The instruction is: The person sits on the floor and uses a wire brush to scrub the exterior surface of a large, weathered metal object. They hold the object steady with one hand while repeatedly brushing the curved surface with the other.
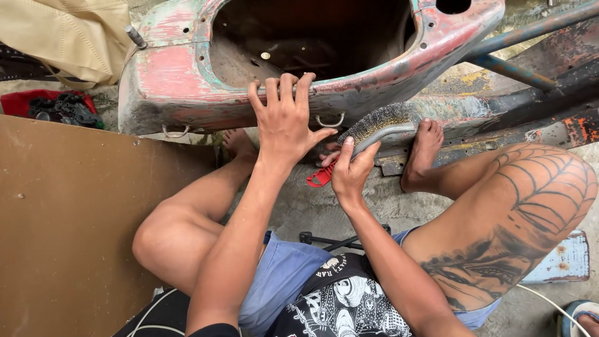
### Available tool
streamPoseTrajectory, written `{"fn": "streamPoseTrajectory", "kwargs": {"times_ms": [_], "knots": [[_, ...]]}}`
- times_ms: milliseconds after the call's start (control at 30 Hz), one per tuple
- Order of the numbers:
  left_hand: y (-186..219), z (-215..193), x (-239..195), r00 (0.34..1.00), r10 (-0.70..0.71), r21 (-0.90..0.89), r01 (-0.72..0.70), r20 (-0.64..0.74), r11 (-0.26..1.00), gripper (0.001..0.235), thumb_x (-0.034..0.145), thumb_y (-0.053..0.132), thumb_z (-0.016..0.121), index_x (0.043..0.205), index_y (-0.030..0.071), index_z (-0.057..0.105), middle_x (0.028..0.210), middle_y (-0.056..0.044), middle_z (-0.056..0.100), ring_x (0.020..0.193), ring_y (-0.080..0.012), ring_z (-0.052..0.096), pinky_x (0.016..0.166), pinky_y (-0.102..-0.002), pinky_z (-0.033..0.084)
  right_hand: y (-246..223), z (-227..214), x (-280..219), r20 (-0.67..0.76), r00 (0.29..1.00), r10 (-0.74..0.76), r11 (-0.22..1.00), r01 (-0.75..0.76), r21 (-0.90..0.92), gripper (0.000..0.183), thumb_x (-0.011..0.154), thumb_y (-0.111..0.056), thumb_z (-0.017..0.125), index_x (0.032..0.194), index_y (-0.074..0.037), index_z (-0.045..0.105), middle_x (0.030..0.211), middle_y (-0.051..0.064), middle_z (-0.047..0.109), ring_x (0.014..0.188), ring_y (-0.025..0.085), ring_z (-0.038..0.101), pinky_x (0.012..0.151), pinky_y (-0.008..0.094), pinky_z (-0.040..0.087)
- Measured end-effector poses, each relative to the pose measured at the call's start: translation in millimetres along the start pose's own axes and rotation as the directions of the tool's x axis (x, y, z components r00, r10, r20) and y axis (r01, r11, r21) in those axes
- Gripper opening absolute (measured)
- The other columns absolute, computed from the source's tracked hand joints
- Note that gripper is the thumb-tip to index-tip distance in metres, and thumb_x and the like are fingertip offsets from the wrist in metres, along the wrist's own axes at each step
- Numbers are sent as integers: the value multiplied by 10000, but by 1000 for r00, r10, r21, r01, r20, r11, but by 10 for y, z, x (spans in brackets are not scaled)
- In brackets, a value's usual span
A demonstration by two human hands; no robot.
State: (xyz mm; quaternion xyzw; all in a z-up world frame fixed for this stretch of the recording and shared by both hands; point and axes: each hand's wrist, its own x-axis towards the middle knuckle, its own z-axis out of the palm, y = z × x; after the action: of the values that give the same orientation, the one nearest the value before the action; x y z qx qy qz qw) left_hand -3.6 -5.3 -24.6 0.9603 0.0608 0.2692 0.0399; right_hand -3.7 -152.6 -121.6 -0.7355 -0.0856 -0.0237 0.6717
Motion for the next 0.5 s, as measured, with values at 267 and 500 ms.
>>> {"fn": "streamPoseTrajectory", "kwargs": {"times_ms": [267,500], "knots": [[78,0,49,998,59,9,-59,-24,998,1158,454,472,1070,1397,29,564,1163,-151,577,1138,-324,539,1115,-647,241,107,-91,-17,18,999,42,989,-44,142,508,1078,-88,349,1525,-23,116,855,265,702,510,266,706,510,347,607],[-30,159,39,983,179,142,-173,-31,975,1176,447,646,1010,1391,88,585,1047,-69,587,959,-229,549,982,-514,389,-39,-190,-72,41,995,86,979,-92,184,260,1059,-72,357,1277,-2,233,884,280,718,507,262,704,501,383,630]]}}
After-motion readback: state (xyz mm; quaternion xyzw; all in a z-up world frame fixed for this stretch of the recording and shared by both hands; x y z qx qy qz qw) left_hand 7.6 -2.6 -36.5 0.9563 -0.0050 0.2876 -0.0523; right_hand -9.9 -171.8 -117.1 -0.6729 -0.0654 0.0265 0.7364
